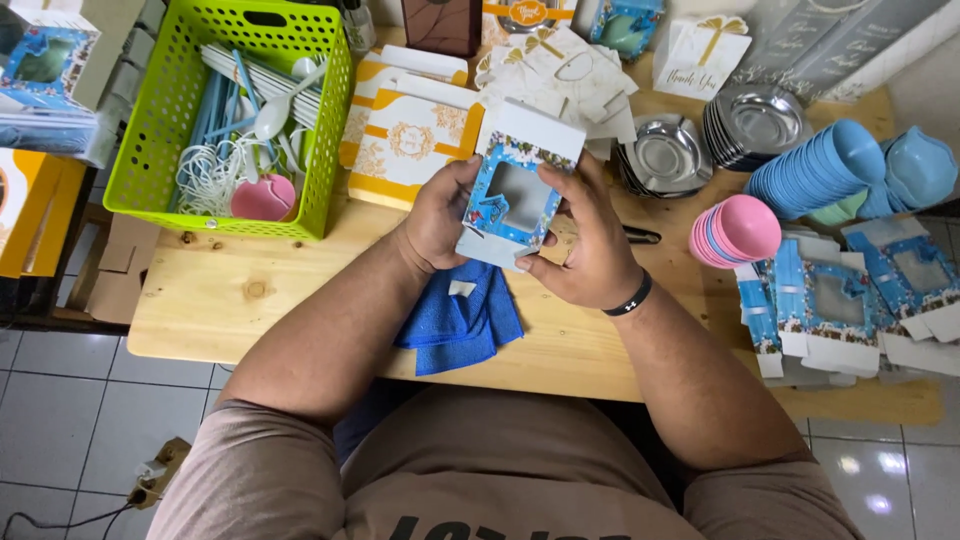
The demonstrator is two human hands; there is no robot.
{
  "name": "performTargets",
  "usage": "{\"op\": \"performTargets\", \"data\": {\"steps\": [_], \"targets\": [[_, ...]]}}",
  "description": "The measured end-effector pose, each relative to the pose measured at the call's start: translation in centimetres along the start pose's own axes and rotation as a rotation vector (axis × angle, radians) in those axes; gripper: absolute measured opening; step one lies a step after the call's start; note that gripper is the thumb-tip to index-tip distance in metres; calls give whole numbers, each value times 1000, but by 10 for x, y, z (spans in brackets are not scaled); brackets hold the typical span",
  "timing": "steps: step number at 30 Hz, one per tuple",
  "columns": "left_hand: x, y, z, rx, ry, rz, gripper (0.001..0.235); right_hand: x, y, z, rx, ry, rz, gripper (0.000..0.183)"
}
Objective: The person assembles small, patterned cardboard boxes at a wooden table. They fold the flaps and press the edges to secure the structure, occasionally turning the box over to work on different sides. The workspace contains stacks of similar boxes, plastic cups, and a green basket of cutlery.
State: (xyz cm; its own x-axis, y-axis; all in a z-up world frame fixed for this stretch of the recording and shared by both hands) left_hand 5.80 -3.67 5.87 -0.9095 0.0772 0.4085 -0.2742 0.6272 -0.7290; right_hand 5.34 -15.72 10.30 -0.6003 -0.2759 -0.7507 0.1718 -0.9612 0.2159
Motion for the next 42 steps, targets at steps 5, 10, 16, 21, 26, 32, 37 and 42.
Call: {"op": "performTargets", "data": {"steps": [5, 10, 16, 21, 26, 32, 37, 42], "targets": [[-35, 35, 18, -5, 36, -35, 38, 4, 4, 0, 83, 25, -62, 79], [-31, 31, 17, 17, 65, -43, 39, 5, 8, 4, 143, 109, -132, 79], [-39, 42, 14, -36, 2, -46, 35, 1, 6, 12, 136, 97, -119, 74], [-74, 65, 27, -109, -23, -4, 44, 2, 5, 8, 91, 93, -123, 73], [-85, 61, 24, -176, -90, 91, 60, -1, 11, 2, 47, 59, -145, 70], [-70, 33, 1, -409, -358, 250, 77, -5, 13, -10, -20, -21, -158, 71], [-55, 24, -10, -537, -516, 277, 71, 1, 12, -14, -21, -26, -149, 73], [-51, 24, -12, -570, -577, 366, 83, 4, 14, -22, -53, -72, -201, 74]]}}
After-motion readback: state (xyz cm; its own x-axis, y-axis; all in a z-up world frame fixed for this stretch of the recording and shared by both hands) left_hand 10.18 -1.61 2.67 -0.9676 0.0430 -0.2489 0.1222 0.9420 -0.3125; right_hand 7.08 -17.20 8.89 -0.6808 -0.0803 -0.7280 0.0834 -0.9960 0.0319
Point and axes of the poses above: each hand's wrist, its own x-axis away from the middle knuckle, its own y-axis out of the back of the hand, z = x × y, the point moved 9 cm from there along -x, towards the middle knuckle, and after that the axes turned 14 degrees about -z, right-handed, at the moved point
